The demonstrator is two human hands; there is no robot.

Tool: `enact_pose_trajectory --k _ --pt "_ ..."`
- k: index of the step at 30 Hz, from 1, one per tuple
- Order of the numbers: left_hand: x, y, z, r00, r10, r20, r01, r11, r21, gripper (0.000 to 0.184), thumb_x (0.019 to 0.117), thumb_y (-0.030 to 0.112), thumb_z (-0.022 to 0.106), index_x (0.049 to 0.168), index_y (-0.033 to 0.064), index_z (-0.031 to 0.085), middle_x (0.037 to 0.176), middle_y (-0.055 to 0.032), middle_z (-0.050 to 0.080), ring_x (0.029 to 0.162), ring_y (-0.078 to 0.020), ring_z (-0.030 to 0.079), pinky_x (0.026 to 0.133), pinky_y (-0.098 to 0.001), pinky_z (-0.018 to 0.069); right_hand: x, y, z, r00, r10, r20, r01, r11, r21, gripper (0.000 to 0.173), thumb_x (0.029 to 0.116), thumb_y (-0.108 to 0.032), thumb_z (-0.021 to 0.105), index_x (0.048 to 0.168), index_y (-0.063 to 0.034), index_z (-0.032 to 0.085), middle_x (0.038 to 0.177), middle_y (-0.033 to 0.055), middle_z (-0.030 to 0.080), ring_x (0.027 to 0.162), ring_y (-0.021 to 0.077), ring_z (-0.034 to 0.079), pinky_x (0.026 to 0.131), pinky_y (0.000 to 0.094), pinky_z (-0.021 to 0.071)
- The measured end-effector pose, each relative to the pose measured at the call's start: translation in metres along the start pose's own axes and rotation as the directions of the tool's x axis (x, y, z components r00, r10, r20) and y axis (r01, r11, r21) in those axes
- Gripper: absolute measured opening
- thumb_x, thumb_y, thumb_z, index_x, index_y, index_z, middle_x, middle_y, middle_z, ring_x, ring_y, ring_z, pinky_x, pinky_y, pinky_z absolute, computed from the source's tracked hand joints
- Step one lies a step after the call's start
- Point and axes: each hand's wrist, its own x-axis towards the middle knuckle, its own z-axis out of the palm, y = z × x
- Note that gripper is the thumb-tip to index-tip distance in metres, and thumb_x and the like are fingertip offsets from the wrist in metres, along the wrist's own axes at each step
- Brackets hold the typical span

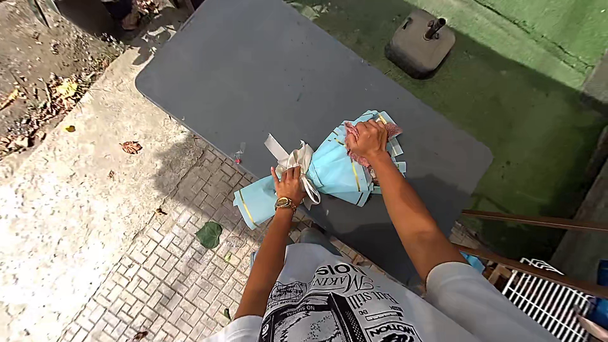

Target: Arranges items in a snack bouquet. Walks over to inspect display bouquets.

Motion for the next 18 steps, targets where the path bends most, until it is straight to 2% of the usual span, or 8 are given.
enact_pose_trajectory --k 3,4,6,9,11,13,15,18 --pt "-0.001 0.002 -0.008 1.0 0.0 0.016 -0.001 1.0 0.025 0.091 0.0791 0.034 0.086 0.155 0.0099 0.043 0.152 -0.0177 0.049 0.144 -0.0383 0.042 0.12 -0.0709 -0.0007 0.004 -0.003 -0.053 0.855 0.494 -0.158 -0.454 0.861 0.23 0.046 0.1004 -0.026 0.042 0.112 0.0123 0.066 0.111 0.0329 0.069 0.111 0.0489 0.065 0.094 0.0633 0.0455" --pt "0.0 0.003 -0.009 1.0 -0.003 0.021 0.003 0.999 0.036 0.09 0.0794 0.035 0.085 0.155 0.0099 0.042 0.152 -0.0176 0.05 0.144 -0.0386 0.042 0.12 -0.071 -0.0007 0.002 -0.008 -0.07 0.755 0.609 -0.243 -0.511 0.779 0.364 0.046 0.1016 -0.026 0.041 0.116 0.0095 0.067 0.112 0.0298 0.07 0.112 0.0427 0.066 0.098 0.0584 0.0452" --pt "0.001 0.004 -0.009 1.0 -0.011 0.022 0.009 0.998 0.059 0.09 0.0788 0.035 0.085 0.154 0.0098 0.043 0.151 -0.0175 0.051 0.142 -0.039 0.044 0.119 -0.0713 -0.0005 -0.015 -0.03 -0.09 0.633 0.636 -0.441 -0.399 0.756 0.519 0.043 0.1021 -0.022 0.041 0.111 0.0098 0.068 0.1 0.0246 0.071 0.099 0.0312 0.068 0.092 0.0474 0.0491" --pt "0.002 0.004 -0.01 0.999 -0.015 0.028 0.013 0.997 0.082 0.09 0.0792 0.036 0.085 0.154 0.0096 0.043 0.15 -0.0175 0.051 0.141 -0.0392 0.044 0.119 -0.0712 -0.0011 -0.063 -0.08 -0.074 0.735 0.273 -0.621 -0.085 0.945 0.316 0.038 0.0986 -0.021 0.044 0.101 0.0097 0.065 0.097 0.0234 0.068 0.091 0.0332 0.067 0.08 0.0446 0.0523" --pt "0.002 0.002 -0.009 1.0 -0.001 0.005 0.0 0.997 0.083 0.086 0.0802 0.035 0.084 0.153 0.0089 0.045 0.149 -0.0183 0.053 0.14 -0.0403 0.046 0.119 -0.0719 -0.0007 -0.089 -0.107 -0.029 0.836 -0.006 -0.549 0.094 0.987 0.132 0.037 0.0909 -0.031 0.055 0.099 0.002 0.07 0.105 0.0221 0.071 0.089 0.0369 0.066 0.075 0.0489 0.0505" --pt "0.001 -0.002 -0.003 0.999 0.026 -0.041 -0.022 0.997 0.077 0.077 0.0835 0.031 0.081 0.15 0.0092 0.049 0.146 -0.0178 0.055 0.138 -0.0407 0.048 0.118 -0.0735 0.0014 -0.109 -0.114 0.029 0.91 -0.228 -0.346 0.269 0.961 0.072 0.037 0.0813 -0.031 0.074 0.109 -0.0054 0.075 0.118 0.0228 0.07 0.101 0.0427 0.067 0.08 0.0588 0.0483" --pt "0.0 -0.001 0.002 0.998 0.025 -0.054 -0.022 0.998 0.06 0.076 0.0834 0.027 0.081 0.15 0.0097 0.05 0.147 -0.0173 0.055 0.138 -0.0399 0.048 0.118 -0.0736 0.0014 -0.123 -0.095 0.077 0.886 -0.376 -0.271 0.395 0.919 0.014 0.038 0.0818 -0.032 0.076 0.116 -0.0153 0.077 0.127 0.0199 0.069 0.108 0.0423 0.067 0.081 0.0595 0.0481" --pt "0.0 0.0 -0.002 0.999 -0.001 -0.045 0.003 0.999 0.049 0.082 0.0799 0.025 0.083 0.152 0.0099 0.047 0.148 -0.0171 0.054 0.14 -0.0392 0.047 0.119 -0.0717 0.0019 -0.121 -0.066 0.092 0.805 -0.471 -0.36 0.477 0.875 -0.078 0.031 0.0881 -0.03 0.068 0.117 -0.0207 0.075 0.125 0.0186 0.07 0.106 0.0388 0.067 0.084 0.0549 0.0464"
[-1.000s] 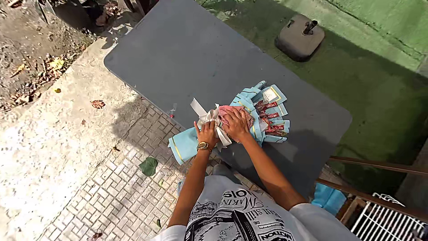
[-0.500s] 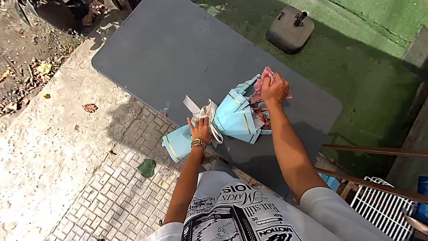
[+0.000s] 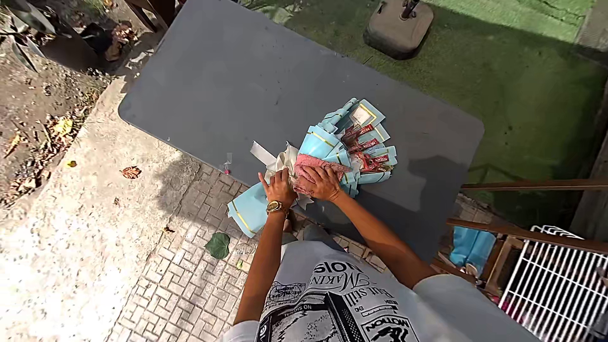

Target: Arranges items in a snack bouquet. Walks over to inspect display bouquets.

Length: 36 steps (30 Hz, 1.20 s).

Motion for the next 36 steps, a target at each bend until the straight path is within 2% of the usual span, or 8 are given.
enact_pose_trajectory --k 9,11,13,16,18,20,25,36 --pt "0.005 -0.002 -0.004 1.0 0.004 0.019 -0.005 0.998 0.063 0.089 0.078 0.036 0.086 0.153 0.009 0.046 0.147 -0.0196 0.053 0.136 -0.0422 0.049 0.119 -0.0723 0.0021 -0.036 0.085 -0.043 0.946 0.323 0.028 -0.314 0.933 -0.175 0.033 0.096 -0.023 0.06 0.123 -0.0061 0.069 0.125 0.0268 0.066 0.109 0.0494 0.064 0.089 0.0644 0.0449" --pt "0.007 -0.002 -0.007 0.999 0.007 0.034 -0.01 0.996 0.085 0.09 0.0779 0.037 0.086 0.153 0.008 0.045 0.145 -0.0202 0.055 0.134 -0.0419 0.051 0.119 -0.0717 0.003 -0.033 0.094 -0.067 0.779 0.626 -0.034 -0.624 0.769 -0.139 0.036 0.095 -0.018 0.063 0.124 0.003 0.067 0.128 0.0328 0.063 0.114 0.0553 0.059 0.095 0.0681 0.0416" --pt "0.012 -0.001 -0.014 0.997 0.006 0.076 -0.015 0.994 0.11 0.091 0.0788 0.039 0.085 0.153 0.0076 0.044 0.145 -0.0205 0.056 0.133 -0.0419 0.053 0.12 -0.0708 0.0035 -0.026 0.095 -0.097 0.478 0.836 -0.269 -0.869 0.495 -0.005 0.039 0.0965 -0.014 0.056 0.126 0.0108 0.063 0.131 0.0362 0.058 0.123 0.054 0.053 0.107 0.0608 0.0377" --pt "0.023 -0.003 -0.031 0.987 0.0 0.16 -0.023 0.989 0.144 0.091 0.0792 0.047 0.083 0.152 0.0065 0.045 0.143 -0.0216 0.057 0.131 -0.0412 0.055 0.12 -0.0705 0.0074 -0.004 0.064 -0.132 0.142 0.761 -0.633 -0.832 0.438 0.34 0.044 0.1006 -0.01 0.046 0.128 0.0233 0.051 0.133 0.0362 0.052 0.129 0.0377 0.05 0.112 0.0379 0.039" --pt "0.033 -0.006 -0.043 0.974 -0.003 0.226 -0.031 0.989 0.148 0.092 0.0792 0.049 0.083 0.151 0.0046 0.046 0.14 -0.0235 0.059 0.13 -0.0427 0.056 0.12 -0.0707 0.0121 0.002 0.018 -0.13 0.259 0.682 -0.684 -0.704 0.618 0.35 0.042 0.1036 -0.019 0.042 0.128 0.0145 0.048 0.135 0.0225 0.048 0.132 0.0195 0.047 0.113 0.0301 0.0374" --pt "0.043 -0.01 -0.054 0.959 -0.002 0.284 -0.034 0.992 0.12 0.09 0.0795 0.05 0.084 0.148 0.0032 0.049 0.136 -0.0256 0.061 0.129 -0.0446 0.056 0.117 -0.0708 0.0217 0.003 -0.021 -0.102 0.491 0.61 -0.622 -0.617 0.747 0.246 0.036 0.1068 -0.04 0.041 0.126 -0.0111 0.05 0.135 0.0057 0.046 0.134 0.0112 0.043 0.114 0.029 0.0343" --pt "0.062 -0.018 -0.067 0.926 0.005 0.378 -0.03 0.998 0.061 0.081 0.0802 0.051 0.083 0.141 0.0047 0.056 0.127 -0.0271 0.065 0.122 -0.047 0.059 0.102 -0.0703 0.0409 0.011 -0.038 -0.007 0.849 0.388 -0.358 -0.405 0.914 0.029 0.02 0.0926 -0.03 0.064 0.108 -0.0192 0.072 0.113 0.0145 0.069 0.101 0.0353 0.065 0.088 0.0503 0.0469" --pt "0.061 0.006 -0.07 0.913 -0.117 0.39 0.058 0.986 0.159 0.09 0.0768 0.055 0.084 0.146 0.0076 0.052 0.137 -0.0239 0.061 0.131 -0.043 0.054 0.111 -0.0673 0.0327 0.002 0.104 0.023 0.698 0.436 -0.568 -0.54 0.842 -0.017 0.024 0.0985 -0.027 0.059 0.116 -0.0111 0.062 0.118 0.0248 0.062 0.108 0.0401 0.061 0.095 0.0502 0.0453"
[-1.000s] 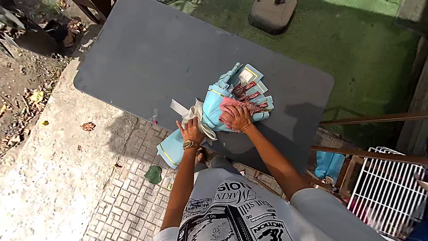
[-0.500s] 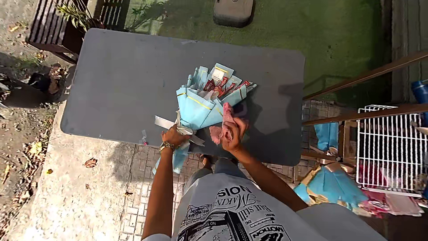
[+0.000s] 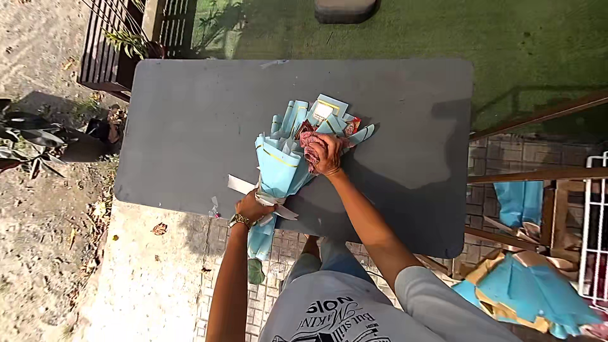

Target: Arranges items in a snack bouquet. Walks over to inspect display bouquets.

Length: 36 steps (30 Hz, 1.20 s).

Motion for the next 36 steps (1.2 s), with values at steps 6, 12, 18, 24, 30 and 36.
enact_pose_trajectory --k 6,12,18,24,30,36 --pt "-0.015 0.011 0.009 0.996 -0.075 -0.041 0.079 0.992 0.098 0.094 0.0763 0.056 0.083 0.15 0.0079 0.048 0.142 -0.0193 0.06 0.135 -0.0366 0.054 0.12 -0.0629 0.0245 0.035 0.057 -0.021 0.787 0.603 -0.131 -0.609 0.793 -0.01 0.038 0.0923 -0.01 0.059 0.121 0.0156 0.062 0.13 0.0414 0.053 0.123 0.053 0.052 0.109 0.0507 0.0425" --pt "-0.042 0.003 0.032 0.989 -0.076 -0.127 0.091 0.989 0.118 0.078 0.0888 0.033 0.074 0.155 0.0064 0.041 0.152 -0.0176 0.052 0.139 -0.0375 0.05 0.121 -0.0663 0.0164 0.124 0.133 -0.106 0.282 0.936 -0.209 -0.817 0.349 0.459 0.046 0.1087 -0.007 0.034 0.145 0.0211 0.033 0.143 0.0313 0.048 0.132 0.0186 0.051 0.111 0.0207 0.0375" --pt "-0.043 0.001 0.042 0.982 -0.095 -0.161 0.113 0.988 0.105 0.065 0.0949 0.022 0.065 0.154 0.0065 0.044 0.153 -0.0162 0.05 0.143 -0.0368 0.046 0.121 -0.0678 0.0116 0.123 0.109 -0.051 0.733 0.457 0.505 -0.61 0.769 0.189 0.036 0.0965 -0.006 0.055 0.125 0.0148 0.06 0.13 0.033 0.058 0.125 0.0427 0.056 0.109 0.0492 0.044" --pt "-0.042 0.001 0.047 0.973 -0.13 -0.192 0.144 0.987 0.065 0.062 0.0953 0.017 0.065 0.153 0.0071 0.045 0.153 -0.015 0.051 0.143 -0.036 0.046 0.121 -0.0697 0.0084 0.077 0.104 0.031 0.25 -0.292 0.923 -0.132 0.934 0.331 0.035 0.0922 -0.006 0.07 0.127 -0.004 0.067 0.14 0.0234 0.056 0.13 0.0463 0.051 0.107 0.0622 0.0392" --pt "-0.043 0.001 0.047 0.972 -0.124 -0.199 0.13 0.991 0.016 0.056 0.0958 0.008 0.06 0.151 0.0048 0.047 0.151 -0.0174 0.052 0.142 -0.0381 0.047 0.119 -0.0718 0.0056 0.07 0.129 0.034 0.272 -0.239 0.932 -0.21 0.931 0.299 0.042 0.0876 0.011 0.063 0.125 -0.0079 0.069 0.138 0.0211 0.057 0.128 0.0465 0.051 0.107 0.0601 0.0401" --pt "-0.042 -0.001 0.049 0.97 -0.132 -0.205 0.139 0.99 0.019 0.055 0.0961 0.008 0.061 0.15 0.005 0.049 0.15 -0.0167 0.053 0.142 -0.0373 0.048 0.12 -0.0713 0.0056 0.072 0.155 0.035 0.386 -0.022 0.922 -0.237 0.964 0.122 0.042 0.0904 0.011 0.058 0.127 -0.0063 0.066 0.143 0.0252 0.054 0.131 0.0505 0.048 0.107 0.0641 0.0374"
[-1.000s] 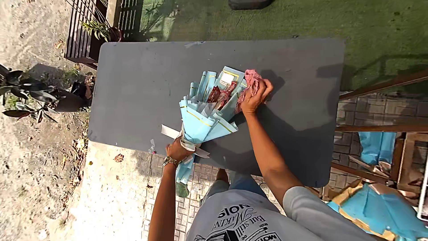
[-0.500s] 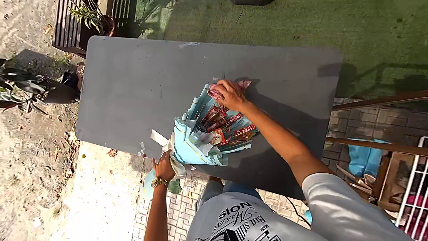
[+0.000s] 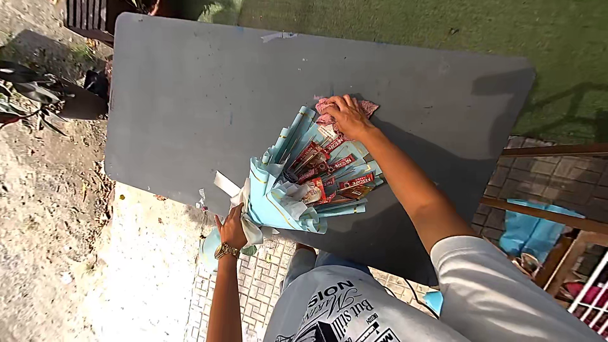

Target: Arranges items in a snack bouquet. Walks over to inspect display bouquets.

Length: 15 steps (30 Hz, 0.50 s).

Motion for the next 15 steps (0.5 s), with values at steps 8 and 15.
enact_pose_trajectory --k 8,15 --pt "0.002 -0.001 0.002 1.0 0.013 0.0 -0.013 1.0 0.013 0.055 0.0956 0.006 0.061 0.15 0.0035 0.049 0.15 -0.0173 0.053 0.142 -0.0371 0.048 0.12 -0.0697 0.0046 -0.005 -0.021 -0.038 0.883 0.043 -0.467 0.068 0.973 0.219 0.034 0.0879 0.01 0.056 0.117 0.001 0.072 0.128 0.0301 0.061 0.119 0.0502 0.055 0.103 0.0571 0.0426" --pt "0.001 0.006 0.003 0.999 0.005 -0.038 -0.005 1.0 0.01 0.055 0.0951 0.008 0.063 0.148 0.0028 0.051 0.15 -0.0177 0.054 0.142 -0.0369 0.048 0.121 -0.0692 0.0052 0.001 -0.006 -0.005 0.942 -0.321 0.099 0.3 0.936 0.182 0.039 0.0807 0.023 0.057 0.103 -0.0013 0.077 0.128 0.0203 0.065 0.126 0.0433 0.055 0.111 0.0558 0.0391"
